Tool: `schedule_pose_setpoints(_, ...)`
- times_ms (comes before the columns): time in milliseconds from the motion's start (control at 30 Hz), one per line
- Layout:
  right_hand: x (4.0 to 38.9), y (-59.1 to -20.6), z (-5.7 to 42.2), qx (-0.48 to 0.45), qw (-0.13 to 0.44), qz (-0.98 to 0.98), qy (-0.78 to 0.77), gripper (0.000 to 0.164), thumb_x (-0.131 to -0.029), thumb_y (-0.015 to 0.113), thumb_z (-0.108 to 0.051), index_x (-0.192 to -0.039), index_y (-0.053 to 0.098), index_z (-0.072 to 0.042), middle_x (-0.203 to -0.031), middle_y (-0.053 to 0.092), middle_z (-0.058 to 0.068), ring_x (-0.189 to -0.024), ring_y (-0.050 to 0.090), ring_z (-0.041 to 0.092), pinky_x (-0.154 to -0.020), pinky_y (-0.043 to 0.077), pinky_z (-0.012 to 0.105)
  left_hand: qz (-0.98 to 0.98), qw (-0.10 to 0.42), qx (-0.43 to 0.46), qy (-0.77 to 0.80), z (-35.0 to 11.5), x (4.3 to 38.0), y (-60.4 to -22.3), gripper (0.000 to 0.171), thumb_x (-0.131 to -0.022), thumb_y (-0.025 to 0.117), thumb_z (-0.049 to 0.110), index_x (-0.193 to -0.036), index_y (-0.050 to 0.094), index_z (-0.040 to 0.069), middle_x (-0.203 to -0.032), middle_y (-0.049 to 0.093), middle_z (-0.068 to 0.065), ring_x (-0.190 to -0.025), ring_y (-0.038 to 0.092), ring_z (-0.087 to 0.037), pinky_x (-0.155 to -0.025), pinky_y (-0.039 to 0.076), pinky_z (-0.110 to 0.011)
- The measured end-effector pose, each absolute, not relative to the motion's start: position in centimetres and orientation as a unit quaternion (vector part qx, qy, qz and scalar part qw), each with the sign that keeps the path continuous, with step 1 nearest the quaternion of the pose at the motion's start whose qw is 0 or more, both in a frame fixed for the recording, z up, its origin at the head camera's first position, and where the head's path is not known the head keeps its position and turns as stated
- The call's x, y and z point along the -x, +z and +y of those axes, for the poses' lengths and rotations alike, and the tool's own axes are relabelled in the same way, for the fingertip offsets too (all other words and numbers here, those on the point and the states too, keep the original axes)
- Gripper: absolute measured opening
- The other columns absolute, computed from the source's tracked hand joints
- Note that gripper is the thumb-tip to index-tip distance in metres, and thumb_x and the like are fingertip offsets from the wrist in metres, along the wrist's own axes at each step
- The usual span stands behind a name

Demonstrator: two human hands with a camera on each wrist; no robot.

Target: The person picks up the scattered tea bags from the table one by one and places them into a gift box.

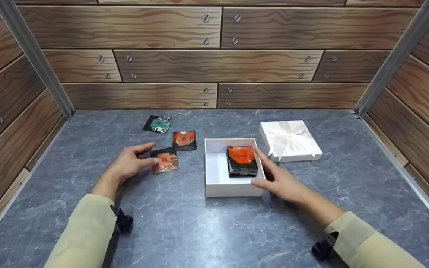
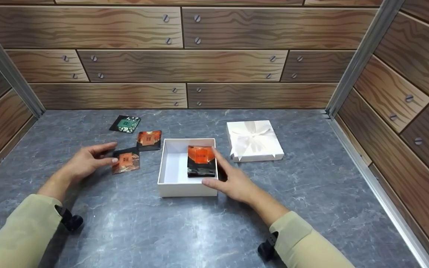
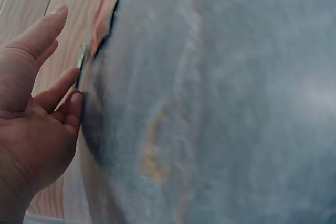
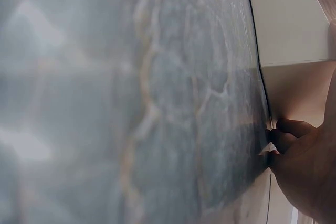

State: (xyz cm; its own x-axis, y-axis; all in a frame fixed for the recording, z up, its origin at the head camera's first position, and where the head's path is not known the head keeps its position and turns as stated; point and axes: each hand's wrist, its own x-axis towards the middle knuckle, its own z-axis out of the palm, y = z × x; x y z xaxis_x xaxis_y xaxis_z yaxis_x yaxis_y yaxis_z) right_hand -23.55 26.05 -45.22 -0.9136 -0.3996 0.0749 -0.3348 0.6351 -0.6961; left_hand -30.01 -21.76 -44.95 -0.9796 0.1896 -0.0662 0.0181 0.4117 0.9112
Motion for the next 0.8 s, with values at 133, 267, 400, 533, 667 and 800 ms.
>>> schedule_pose_setpoints(133,23.5,-45.2,26.0,0.208,0.042,0.899,-0.383,0.094,-0.099,0.073,-0.046,-0.172,0.015,-0.033,-0.163,0.039,0.025,-0.142,0.045,0.052,-0.118,0.031,0.068,0.848,0.090,-0.075,0.517,-21.9,29.9,-45.2,0.072,-0.093,0.084,0.018,-0.157,0.053,0.009,-0.164,0.041,-0.020,-0.154,0.031,-0.040,-0.125,0.027,-0.053)
schedule_pose_setpoints(267,23.5,-45.2,26.0,0.203,0.043,0.902,-0.378,0.095,-0.099,0.073,-0.048,-0.172,0.014,-0.034,-0.164,0.037,0.025,-0.142,0.045,0.053,-0.117,0.031,0.069,0.861,0.085,-0.085,0.494,-21.9,29.9,-45.4,0.076,-0.091,0.086,0.020,-0.157,0.052,0.009,-0.166,0.039,-0.020,-0.155,0.027,-0.044,-0.126,0.023,-0.056)
schedule_pose_setpoints(400,23.4,-45.0,26.0,0.197,0.047,0.905,-0.373,0.097,-0.098,0.073,-0.049,-0.172,0.012,-0.035,-0.165,0.034,0.026,-0.141,0.044,0.056,-0.116,0.031,0.071,0.871,0.084,-0.086,0.477,-22.0,29.9,-45.6,0.082,-0.088,0.090,0.022,-0.159,0.050,0.011,-0.167,0.038,-0.019,-0.155,0.027,-0.045,-0.126,0.022,-0.059)
schedule_pose_setpoints(533,23.4,-45.1,25.9,0.193,0.054,0.905,-0.375,0.098,-0.098,0.073,-0.050,-0.172,0.011,-0.037,-0.165,0.033,0.028,-0.141,0.043,0.057,-0.116,0.030,0.072,0.880,0.081,-0.096,0.457,-22.0,30.0,-45.8,0.084,-0.087,0.090,0.021,-0.159,0.049,0.010,-0.167,0.037,-0.020,-0.154,0.028,-0.046,-0.126,0.021,-0.059)
schedule_pose_setpoints(667,23.5,-45.1,25.9,0.192,0.054,0.904,-0.379,0.098,-0.097,0.073,-0.051,-0.172,0.011,-0.038,-0.165,0.032,0.028,-0.141,0.043,0.057,-0.116,0.029,0.073,0.887,0.072,-0.109,0.442,-21.9,30.1,-46.0,0.083,-0.087,0.089,0.018,-0.159,0.049,0.007,-0.166,0.037,-0.022,-0.153,0.031,-0.047,-0.125,0.022,-0.060)
schedule_pose_setpoints(800,23.5,-45.2,25.9,0.193,0.051,0.905,-0.375,0.098,-0.097,0.073,-0.051,-0.172,0.011,-0.038,-0.165,0.033,0.028,-0.140,0.044,0.058,-0.115,0.030,0.074,0.890,0.067,-0.115,0.437,-21.9,30.2,-46.2,0.080,-0.087,0.089,0.016,-0.157,0.051,0.006,-0.165,0.039,-0.023,-0.152,0.032,-0.047,-0.125,0.023,-0.059)
